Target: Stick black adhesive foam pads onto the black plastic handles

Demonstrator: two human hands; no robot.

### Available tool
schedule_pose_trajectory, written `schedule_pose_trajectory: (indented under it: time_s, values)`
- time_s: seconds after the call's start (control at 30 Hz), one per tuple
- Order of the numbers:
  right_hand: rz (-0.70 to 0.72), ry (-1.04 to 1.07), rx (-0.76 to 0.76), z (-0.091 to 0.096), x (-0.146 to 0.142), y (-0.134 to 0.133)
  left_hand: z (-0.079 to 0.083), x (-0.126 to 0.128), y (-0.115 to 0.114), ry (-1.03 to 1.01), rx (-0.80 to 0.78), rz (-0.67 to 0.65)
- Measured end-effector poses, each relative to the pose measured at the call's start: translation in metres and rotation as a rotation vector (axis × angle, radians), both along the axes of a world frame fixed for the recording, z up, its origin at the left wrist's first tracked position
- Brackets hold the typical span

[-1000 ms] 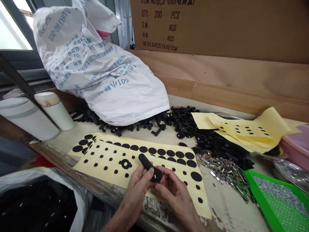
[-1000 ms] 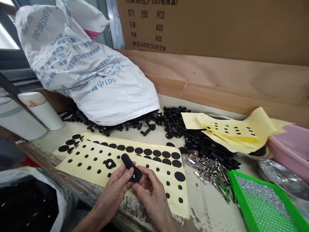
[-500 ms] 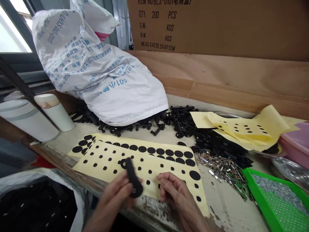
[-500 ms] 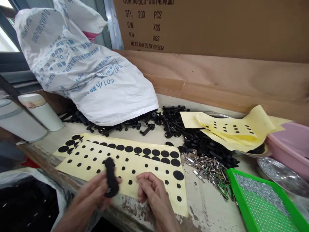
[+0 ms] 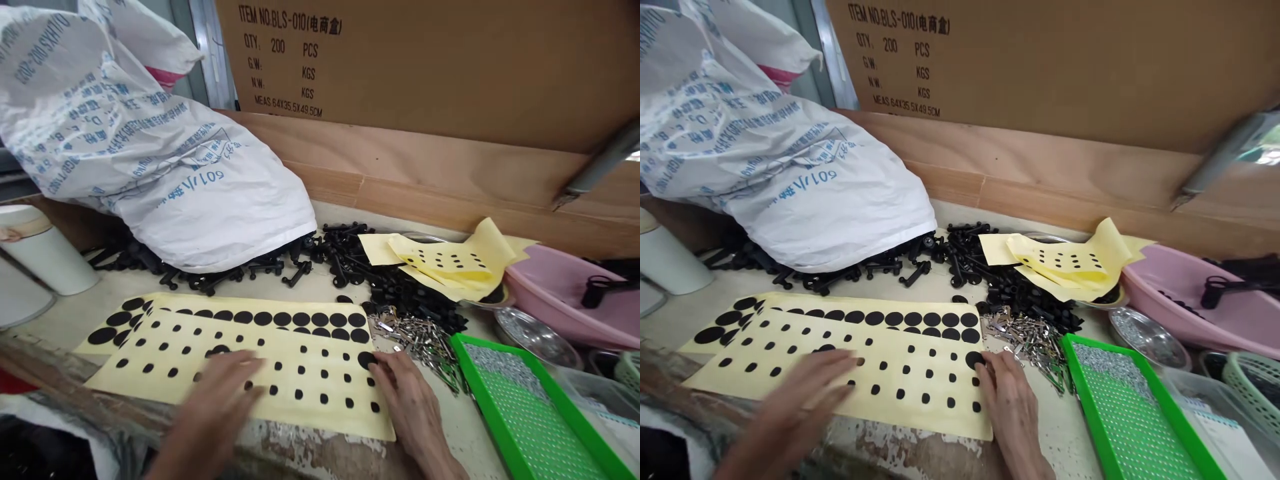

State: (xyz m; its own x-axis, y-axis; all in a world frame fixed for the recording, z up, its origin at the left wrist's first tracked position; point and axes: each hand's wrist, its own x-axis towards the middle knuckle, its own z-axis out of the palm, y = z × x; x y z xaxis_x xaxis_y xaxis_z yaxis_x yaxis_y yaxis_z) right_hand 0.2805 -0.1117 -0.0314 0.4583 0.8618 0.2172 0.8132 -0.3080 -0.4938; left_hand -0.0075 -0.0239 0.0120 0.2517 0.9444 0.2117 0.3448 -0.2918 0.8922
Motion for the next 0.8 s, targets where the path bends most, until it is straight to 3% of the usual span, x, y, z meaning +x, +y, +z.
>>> schedule_pose_trajectory:
  time_s: [0.1, 0.17, 0.27, 0.4, 0.8]
  values:
    - [0.022, 0.038, 0.017, 0.0, 0.004, 0.001, -0.007, 0.086, -0.01, 0.42, 0.147, -0.555]
    - [0.036, 0.052, 0.032, 0.001, 0.008, 0.002, -0.008, 0.125, -0.009, 0.59, 0.266, -0.7]
    - [0.052, 0.069, 0.054, 0.0, 0.012, 0.003, -0.008, 0.149, -0.004, 0.693, 0.426, -0.71]
    - [0.088, 0.097, 0.071, -0.002, 0.011, 0.003, -0.012, 0.147, -0.002, 0.744, 0.521, -0.699]
    - [0.117, 0.211, 0.038, 0.001, 0.008, -0.001, -0.016, 0.147, 0.001, 0.784, 0.583, -0.707]
